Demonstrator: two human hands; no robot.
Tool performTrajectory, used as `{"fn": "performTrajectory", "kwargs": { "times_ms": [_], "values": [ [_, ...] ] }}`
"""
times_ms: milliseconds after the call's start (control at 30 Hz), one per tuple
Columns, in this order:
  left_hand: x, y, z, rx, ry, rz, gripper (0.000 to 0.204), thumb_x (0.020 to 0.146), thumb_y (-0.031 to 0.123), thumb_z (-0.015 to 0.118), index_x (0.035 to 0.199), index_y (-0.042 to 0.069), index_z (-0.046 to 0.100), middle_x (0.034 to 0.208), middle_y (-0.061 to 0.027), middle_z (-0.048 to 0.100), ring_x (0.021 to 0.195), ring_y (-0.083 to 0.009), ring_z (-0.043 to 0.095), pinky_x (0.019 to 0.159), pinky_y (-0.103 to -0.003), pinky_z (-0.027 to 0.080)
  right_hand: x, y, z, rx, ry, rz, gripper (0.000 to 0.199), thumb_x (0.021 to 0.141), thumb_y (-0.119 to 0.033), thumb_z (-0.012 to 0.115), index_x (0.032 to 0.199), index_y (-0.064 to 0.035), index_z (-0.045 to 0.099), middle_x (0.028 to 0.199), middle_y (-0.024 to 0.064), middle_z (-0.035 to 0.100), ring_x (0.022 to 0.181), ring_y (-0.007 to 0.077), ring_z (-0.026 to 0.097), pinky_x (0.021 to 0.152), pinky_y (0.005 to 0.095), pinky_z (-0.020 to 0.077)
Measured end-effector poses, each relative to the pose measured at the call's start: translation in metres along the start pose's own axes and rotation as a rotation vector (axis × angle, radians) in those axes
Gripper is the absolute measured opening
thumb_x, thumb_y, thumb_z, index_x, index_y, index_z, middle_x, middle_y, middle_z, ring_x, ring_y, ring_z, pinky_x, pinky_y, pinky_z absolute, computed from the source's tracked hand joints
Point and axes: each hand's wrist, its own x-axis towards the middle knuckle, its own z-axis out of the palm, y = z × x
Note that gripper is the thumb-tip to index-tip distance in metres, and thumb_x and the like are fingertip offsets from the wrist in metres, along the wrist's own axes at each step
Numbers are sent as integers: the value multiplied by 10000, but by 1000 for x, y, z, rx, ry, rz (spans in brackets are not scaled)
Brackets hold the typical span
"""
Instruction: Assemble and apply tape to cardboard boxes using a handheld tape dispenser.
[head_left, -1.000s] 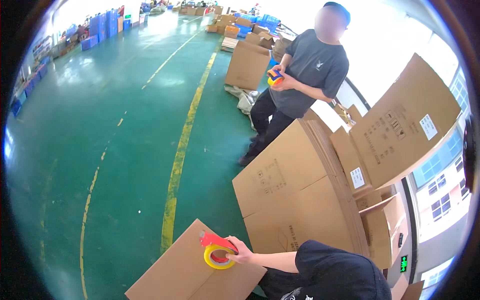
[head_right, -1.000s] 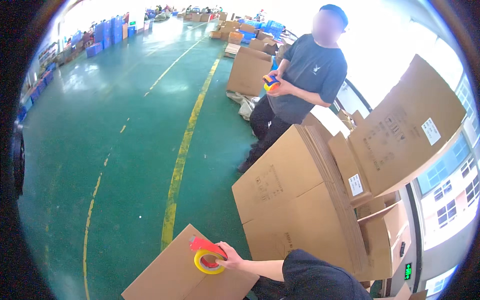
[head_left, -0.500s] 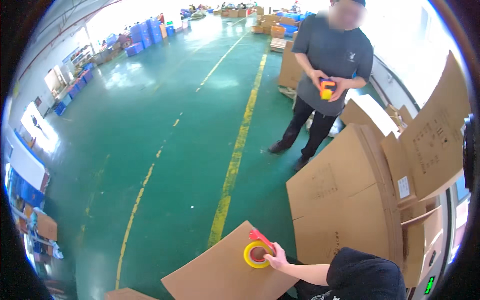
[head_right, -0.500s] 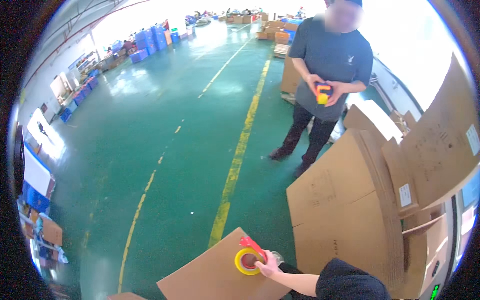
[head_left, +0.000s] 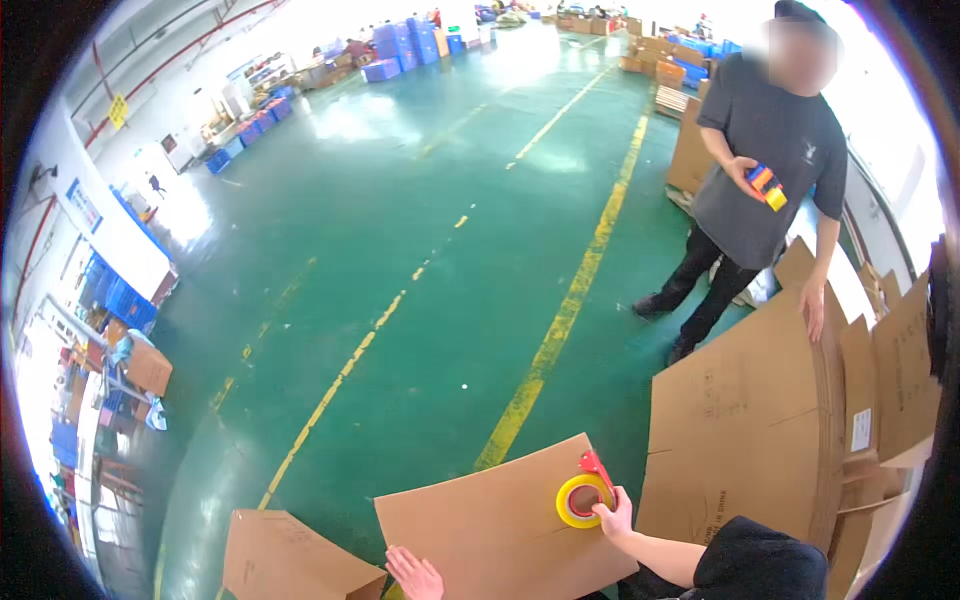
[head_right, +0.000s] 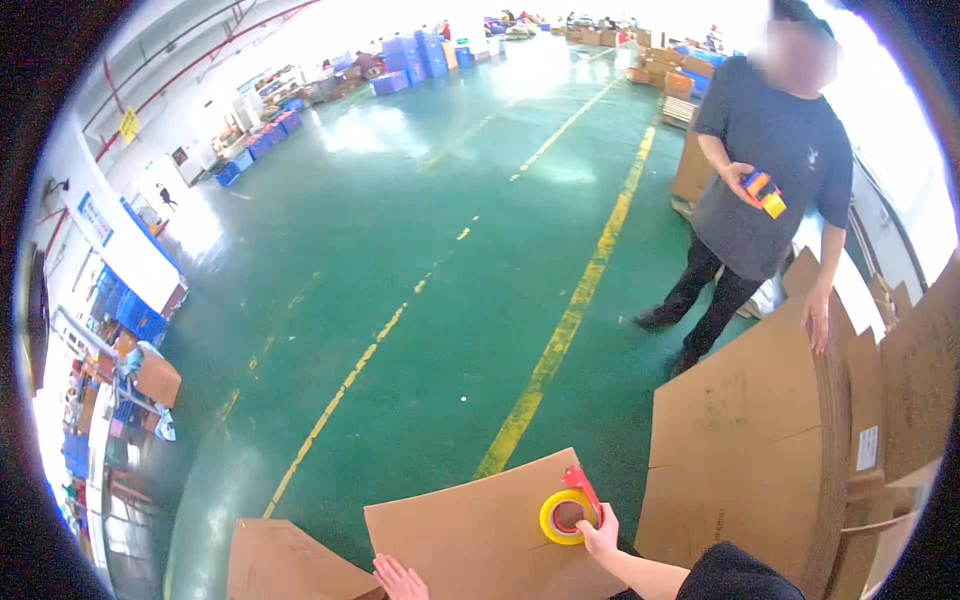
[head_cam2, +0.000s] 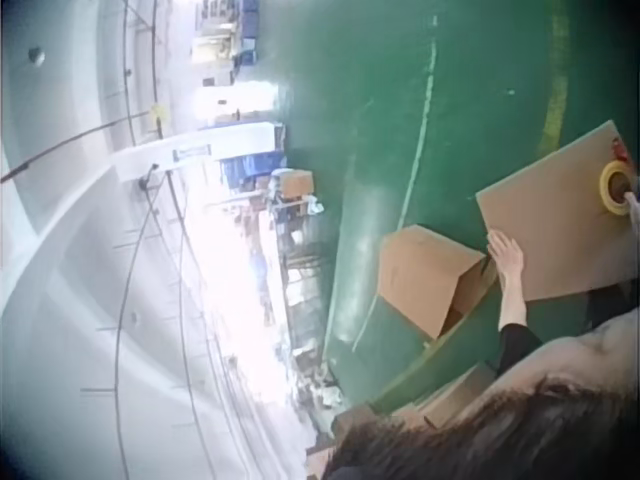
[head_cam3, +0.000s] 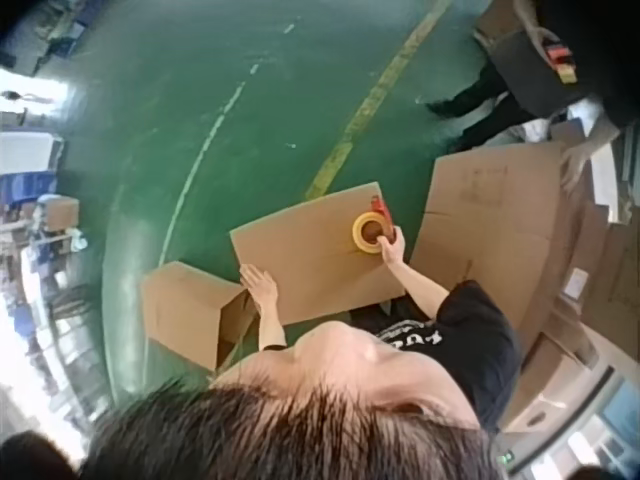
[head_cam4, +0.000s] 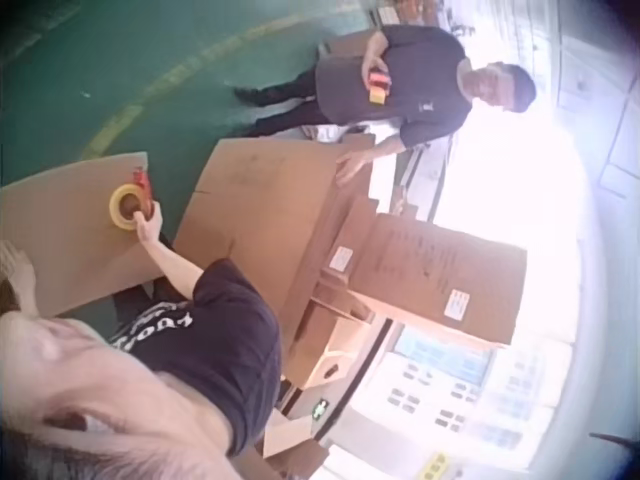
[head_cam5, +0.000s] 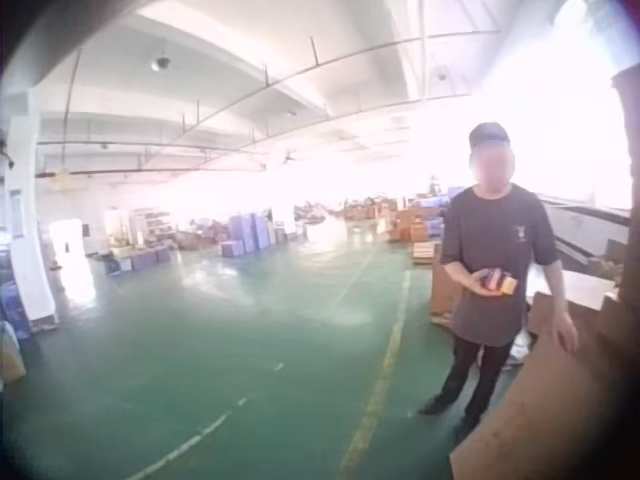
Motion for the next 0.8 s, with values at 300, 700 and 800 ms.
{"fn": "performTrajectory", "kwargs": {
  "times_ms": [300, 700, 800],
  "values": [
    [1, 113, -4, -303, -113, 112, 960, 863, 587, 473, 1407, -162, 219, 1492, -376, 109, 1416, -497, 43, 1156, -554, 56, 10, 6, -2, -22, -25, -51, 281, 683, -59, 664, 930, -15, 536, 835, 54, 585, 788, 144, 559, 739, 277, 463],
    [-1, 111, -3, -431, -122, 141, 970, 866, 603, 461, 1440, -126, 177, 1530, -311, 91, 1440, -432, 34, 1175, -498, 35, 4, -78, 27, -520, -240, -291, 495, 652, -177, 776, 1061, -25, 542, 931, 104, 609, 887, 198, 596, 798, 339, 504],
    [-4, 107, -19, -476, -210, 95, 976, 859, 585, 473, 1440, -133, 157, 1531, -317, 67, 1440, -432, 29, 1178, -492, 21, -12, -107, 72, -546, -507, -442, 615, 655, -295, 838, 1116, -10, 547, 992, 164, 639, 893, 266, 659, 800, 372, 528]
  ]
}}
